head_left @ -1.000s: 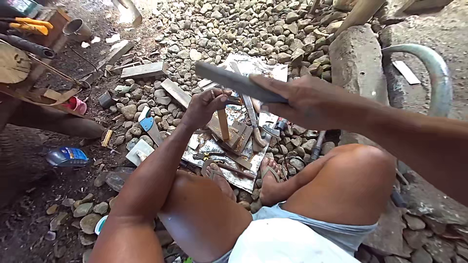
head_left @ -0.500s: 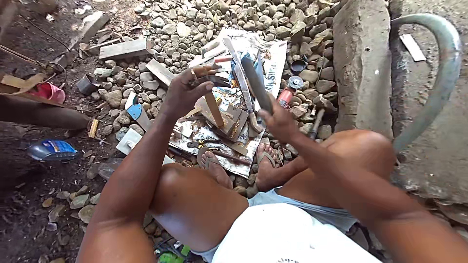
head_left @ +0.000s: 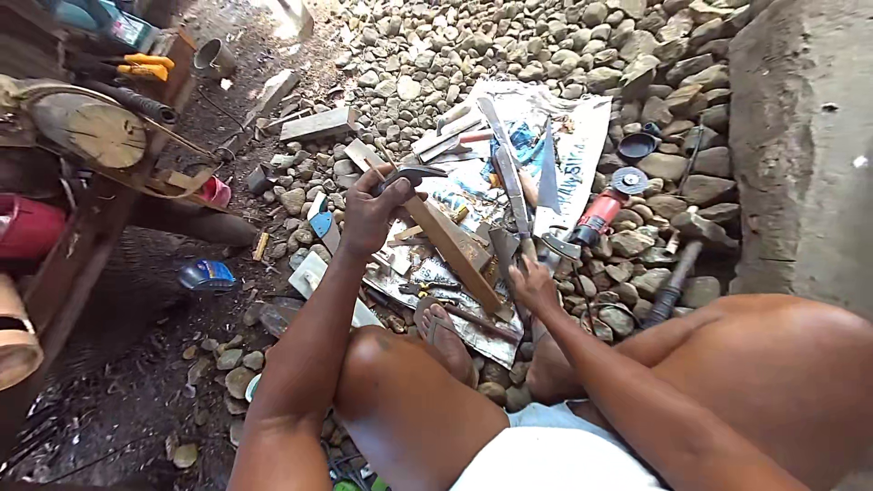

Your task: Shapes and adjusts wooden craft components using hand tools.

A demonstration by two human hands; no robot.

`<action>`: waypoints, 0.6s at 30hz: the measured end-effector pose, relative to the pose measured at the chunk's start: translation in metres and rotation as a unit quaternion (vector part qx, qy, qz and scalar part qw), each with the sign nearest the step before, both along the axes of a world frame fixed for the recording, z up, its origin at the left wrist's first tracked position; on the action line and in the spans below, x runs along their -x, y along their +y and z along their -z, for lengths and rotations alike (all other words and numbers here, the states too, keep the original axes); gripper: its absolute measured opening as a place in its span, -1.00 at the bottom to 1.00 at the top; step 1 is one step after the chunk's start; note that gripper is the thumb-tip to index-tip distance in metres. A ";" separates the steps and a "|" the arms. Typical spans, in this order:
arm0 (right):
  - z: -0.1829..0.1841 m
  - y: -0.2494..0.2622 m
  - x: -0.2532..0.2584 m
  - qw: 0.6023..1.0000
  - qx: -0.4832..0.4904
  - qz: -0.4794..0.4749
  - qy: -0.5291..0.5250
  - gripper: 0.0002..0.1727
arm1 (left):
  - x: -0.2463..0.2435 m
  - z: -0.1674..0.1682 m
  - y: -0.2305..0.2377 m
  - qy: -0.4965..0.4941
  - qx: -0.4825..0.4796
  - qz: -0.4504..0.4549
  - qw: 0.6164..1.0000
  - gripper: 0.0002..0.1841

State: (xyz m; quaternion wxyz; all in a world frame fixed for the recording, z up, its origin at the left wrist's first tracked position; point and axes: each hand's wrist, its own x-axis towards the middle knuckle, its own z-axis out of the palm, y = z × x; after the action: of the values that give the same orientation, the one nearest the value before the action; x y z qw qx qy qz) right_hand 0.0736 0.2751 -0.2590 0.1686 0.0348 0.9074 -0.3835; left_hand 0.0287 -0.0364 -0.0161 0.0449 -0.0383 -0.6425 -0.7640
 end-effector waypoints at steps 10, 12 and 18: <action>-0.146 -0.034 -0.043 0.694 0.597 -0.255 -0.313 -0.40 | 0.004 -0.028 0.036 -0.078 -0.079 -0.053 0.992 -0.44; -0.148 -0.036 -0.064 0.646 0.637 -0.236 -0.348 -0.45 | 0.004 -0.028 0.034 -0.082 -0.079 -0.069 0.991 -0.41; -0.197 -0.046 -0.080 0.816 0.512 -0.144 -0.225 -0.50 | 0.009 -0.031 0.042 -0.096 -0.134 -0.151 0.975 -0.37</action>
State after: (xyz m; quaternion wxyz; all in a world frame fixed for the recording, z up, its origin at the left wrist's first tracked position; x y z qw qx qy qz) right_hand 0.1533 0.2289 -0.0622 0.4149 -0.1018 0.5115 -0.7456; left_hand 0.0193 0.0053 0.0145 0.1021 0.1390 -0.5342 -0.8276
